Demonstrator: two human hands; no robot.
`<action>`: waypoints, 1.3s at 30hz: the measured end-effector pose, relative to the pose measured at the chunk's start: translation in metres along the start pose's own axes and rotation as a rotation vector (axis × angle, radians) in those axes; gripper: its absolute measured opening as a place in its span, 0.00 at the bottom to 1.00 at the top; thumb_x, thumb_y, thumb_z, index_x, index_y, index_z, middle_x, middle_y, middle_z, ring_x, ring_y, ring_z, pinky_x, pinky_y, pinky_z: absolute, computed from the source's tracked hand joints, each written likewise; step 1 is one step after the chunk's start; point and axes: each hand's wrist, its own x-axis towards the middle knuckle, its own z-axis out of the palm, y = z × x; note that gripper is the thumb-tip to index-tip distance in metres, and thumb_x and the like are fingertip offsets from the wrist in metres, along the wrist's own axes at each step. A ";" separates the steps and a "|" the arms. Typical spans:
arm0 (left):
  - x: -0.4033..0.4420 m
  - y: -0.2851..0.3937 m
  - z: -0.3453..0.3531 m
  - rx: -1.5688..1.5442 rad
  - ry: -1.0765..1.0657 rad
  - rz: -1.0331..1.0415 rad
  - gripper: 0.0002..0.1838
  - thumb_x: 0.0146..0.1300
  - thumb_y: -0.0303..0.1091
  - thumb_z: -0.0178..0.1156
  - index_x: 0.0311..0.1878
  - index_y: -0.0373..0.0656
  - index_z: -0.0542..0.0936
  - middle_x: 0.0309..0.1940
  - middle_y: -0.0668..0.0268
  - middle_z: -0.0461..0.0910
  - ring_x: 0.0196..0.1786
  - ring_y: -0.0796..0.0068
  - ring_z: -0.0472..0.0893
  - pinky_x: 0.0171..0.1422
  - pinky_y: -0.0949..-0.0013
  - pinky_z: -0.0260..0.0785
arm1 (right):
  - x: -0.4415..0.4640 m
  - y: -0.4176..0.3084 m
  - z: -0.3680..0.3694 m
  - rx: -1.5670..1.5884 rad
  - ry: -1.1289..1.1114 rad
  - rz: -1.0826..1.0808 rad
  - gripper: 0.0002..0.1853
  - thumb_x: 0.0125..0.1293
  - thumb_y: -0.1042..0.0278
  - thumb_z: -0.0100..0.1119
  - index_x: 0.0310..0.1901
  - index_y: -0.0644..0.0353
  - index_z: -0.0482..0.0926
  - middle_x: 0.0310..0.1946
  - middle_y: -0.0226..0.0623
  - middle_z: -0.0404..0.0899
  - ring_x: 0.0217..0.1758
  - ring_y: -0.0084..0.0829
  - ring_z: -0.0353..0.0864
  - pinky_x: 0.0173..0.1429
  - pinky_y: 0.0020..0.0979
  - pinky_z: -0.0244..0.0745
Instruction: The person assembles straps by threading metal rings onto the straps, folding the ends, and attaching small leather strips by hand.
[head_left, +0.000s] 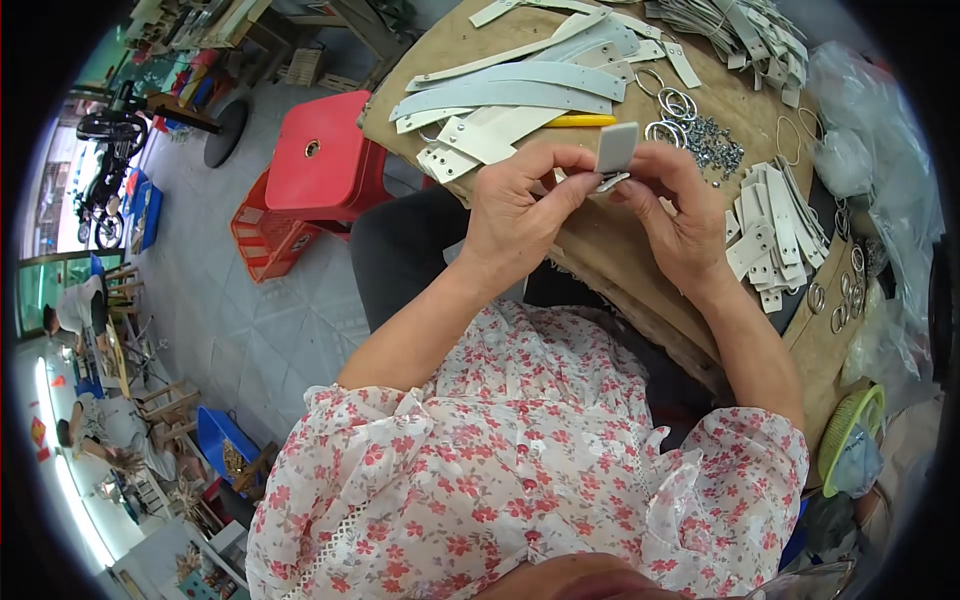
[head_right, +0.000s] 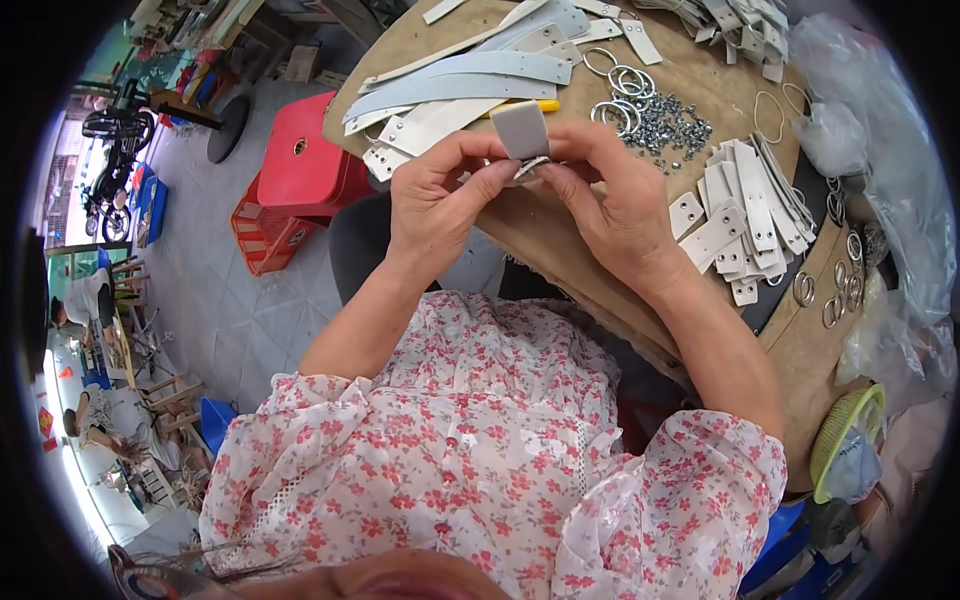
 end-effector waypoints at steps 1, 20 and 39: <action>0.000 0.002 0.001 -0.046 0.000 -0.039 0.07 0.61 0.24 0.62 0.43 0.38 0.81 0.31 0.72 0.80 0.30 0.88 0.72 0.33 0.82 0.64 | -0.001 0.001 0.000 -0.001 0.000 0.000 0.14 0.65 0.82 0.55 0.52 0.65 0.71 0.40 0.37 0.79 0.38 0.26 0.83 0.44 0.24 0.78; -0.004 0.004 0.002 -0.215 -0.040 -0.074 0.05 0.64 0.21 0.58 0.43 0.36 0.79 0.34 0.72 0.79 0.38 0.87 0.76 0.45 0.82 0.69 | -0.001 0.000 -0.008 -0.338 -0.019 -0.323 0.13 0.59 0.87 0.59 0.44 0.63 0.75 0.35 0.43 0.82 0.32 0.34 0.84 0.35 0.27 0.79; -0.014 0.004 0.001 -0.053 0.003 0.035 0.08 0.60 0.20 0.59 0.43 0.37 0.81 0.31 0.68 0.82 0.33 0.86 0.78 0.38 0.80 0.71 | 0.004 -0.005 -0.005 -0.435 0.049 -0.545 0.09 0.52 0.85 0.62 0.36 0.66 0.79 0.35 0.43 0.80 0.26 0.32 0.80 0.26 0.26 0.75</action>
